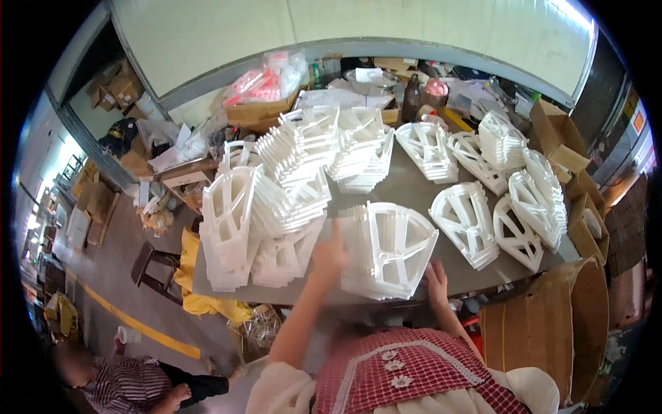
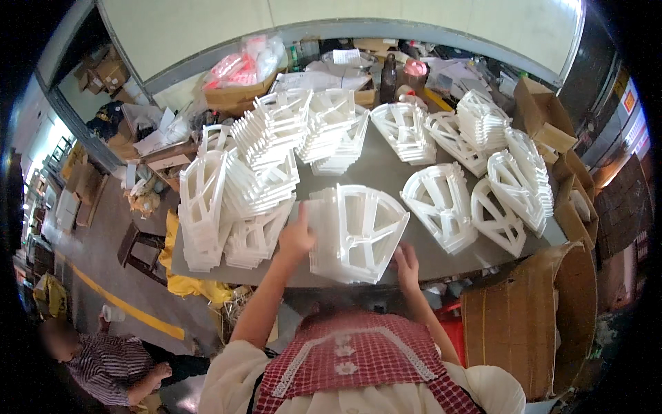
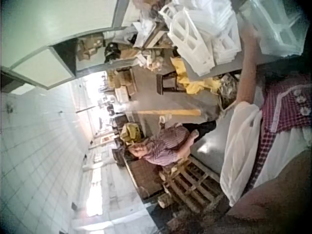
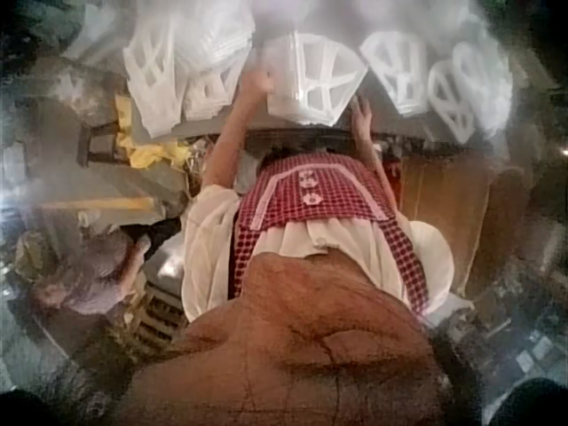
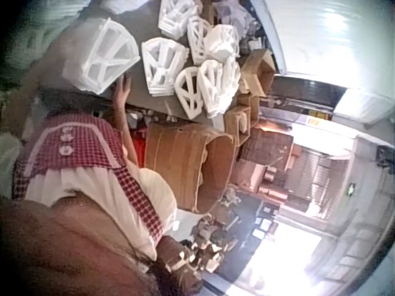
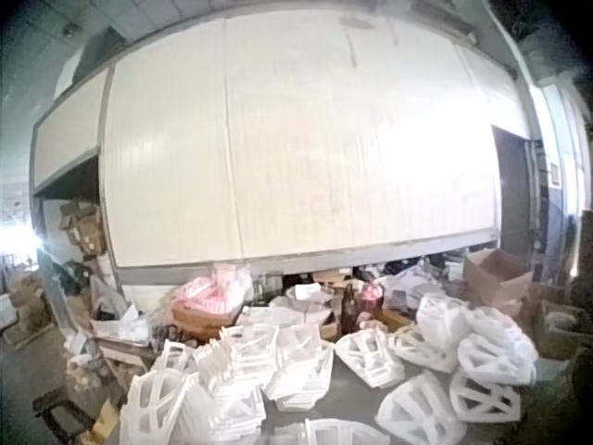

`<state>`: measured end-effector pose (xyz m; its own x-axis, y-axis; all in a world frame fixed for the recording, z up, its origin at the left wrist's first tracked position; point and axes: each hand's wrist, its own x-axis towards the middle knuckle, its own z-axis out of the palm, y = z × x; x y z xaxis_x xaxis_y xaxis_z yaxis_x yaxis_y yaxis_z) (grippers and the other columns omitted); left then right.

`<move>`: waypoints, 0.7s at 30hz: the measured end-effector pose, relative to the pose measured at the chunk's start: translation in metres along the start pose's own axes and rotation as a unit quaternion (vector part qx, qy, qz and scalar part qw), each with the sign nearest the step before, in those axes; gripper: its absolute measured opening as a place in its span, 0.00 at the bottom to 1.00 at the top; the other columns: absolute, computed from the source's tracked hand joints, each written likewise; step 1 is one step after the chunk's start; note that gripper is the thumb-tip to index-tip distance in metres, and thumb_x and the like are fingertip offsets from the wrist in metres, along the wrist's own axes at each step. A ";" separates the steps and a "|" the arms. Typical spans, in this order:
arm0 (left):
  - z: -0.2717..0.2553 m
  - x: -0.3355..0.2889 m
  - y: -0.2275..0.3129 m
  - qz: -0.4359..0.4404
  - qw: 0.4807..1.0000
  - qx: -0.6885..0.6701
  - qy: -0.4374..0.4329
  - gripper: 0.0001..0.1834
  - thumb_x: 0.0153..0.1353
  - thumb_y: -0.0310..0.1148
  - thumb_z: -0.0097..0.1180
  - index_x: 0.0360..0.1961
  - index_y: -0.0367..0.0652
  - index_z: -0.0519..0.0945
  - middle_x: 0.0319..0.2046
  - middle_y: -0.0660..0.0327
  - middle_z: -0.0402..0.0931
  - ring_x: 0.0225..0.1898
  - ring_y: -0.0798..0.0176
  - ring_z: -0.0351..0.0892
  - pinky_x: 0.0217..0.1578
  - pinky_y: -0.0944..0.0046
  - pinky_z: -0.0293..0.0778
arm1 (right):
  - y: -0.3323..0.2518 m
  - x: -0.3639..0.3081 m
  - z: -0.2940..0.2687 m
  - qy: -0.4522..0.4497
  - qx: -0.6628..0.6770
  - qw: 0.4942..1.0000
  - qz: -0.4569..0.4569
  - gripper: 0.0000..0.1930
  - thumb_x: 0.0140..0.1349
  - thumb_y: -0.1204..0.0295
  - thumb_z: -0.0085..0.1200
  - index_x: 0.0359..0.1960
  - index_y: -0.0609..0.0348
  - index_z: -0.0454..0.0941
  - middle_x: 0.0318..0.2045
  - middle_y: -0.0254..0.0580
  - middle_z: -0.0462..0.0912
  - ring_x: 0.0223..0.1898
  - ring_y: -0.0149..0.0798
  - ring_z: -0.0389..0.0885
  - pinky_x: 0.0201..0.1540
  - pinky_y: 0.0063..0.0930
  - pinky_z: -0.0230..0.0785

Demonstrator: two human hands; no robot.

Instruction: The person organizes several white plastic racks on a table by hand, stacking some and shifting others while holding a piece of paper.

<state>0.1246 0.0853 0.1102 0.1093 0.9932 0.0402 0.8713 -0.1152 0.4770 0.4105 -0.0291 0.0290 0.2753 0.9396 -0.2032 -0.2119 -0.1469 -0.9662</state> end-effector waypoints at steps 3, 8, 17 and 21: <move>0.026 -0.036 -0.016 -0.004 0.989 -0.124 0.080 0.38 0.62 0.44 0.51 0.68 0.34 0.57 0.28 0.43 0.79 0.31 0.40 0.79 0.37 0.43 0.73 | -0.005 0.000 -0.001 -0.041 0.051 0.998 0.011 0.29 0.70 0.53 0.47 0.65 0.58 0.62 0.56 0.41 0.73 0.55 0.37 0.73 0.53 0.33 0.69; 0.051 -0.081 -0.022 -0.086 0.986 -0.143 0.019 0.46 0.62 0.58 0.53 0.66 0.28 0.57 0.55 0.33 0.69 0.55 0.34 0.71 0.56 0.45 0.66 | -0.013 0.008 0.001 -0.120 0.127 0.982 0.072 0.34 0.70 0.47 0.43 0.69 0.57 0.57 0.63 0.45 0.68 0.62 0.43 0.70 0.60 0.39 0.65; 0.011 -0.058 0.048 -0.164 0.965 -0.200 -0.033 0.65 0.47 0.70 0.61 0.69 0.28 0.49 0.62 0.32 0.62 0.61 0.30 0.65 0.62 0.45 0.61 | -0.022 0.025 0.040 -0.090 0.140 0.982 0.090 0.26 0.61 0.64 0.60 0.57 0.68 0.71 0.46 0.46 0.81 0.44 0.41 0.81 0.50 0.34 0.72; 0.020 -0.058 0.045 -0.175 0.969 -0.174 -0.015 0.68 0.42 0.69 0.64 0.69 0.28 0.48 0.63 0.33 0.62 0.62 0.30 0.64 0.63 0.45 0.61 | -0.026 0.017 0.042 -0.111 0.149 0.975 0.125 0.26 0.61 0.65 0.59 0.56 0.69 0.71 0.46 0.47 0.81 0.44 0.42 0.81 0.49 0.35 0.72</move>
<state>0.1669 0.0219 0.1115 -0.1464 0.9687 -0.2004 0.6433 0.2472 0.7246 0.3810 0.0035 0.0573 -0.0223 0.9342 -0.3560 -0.5191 -0.3151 -0.7945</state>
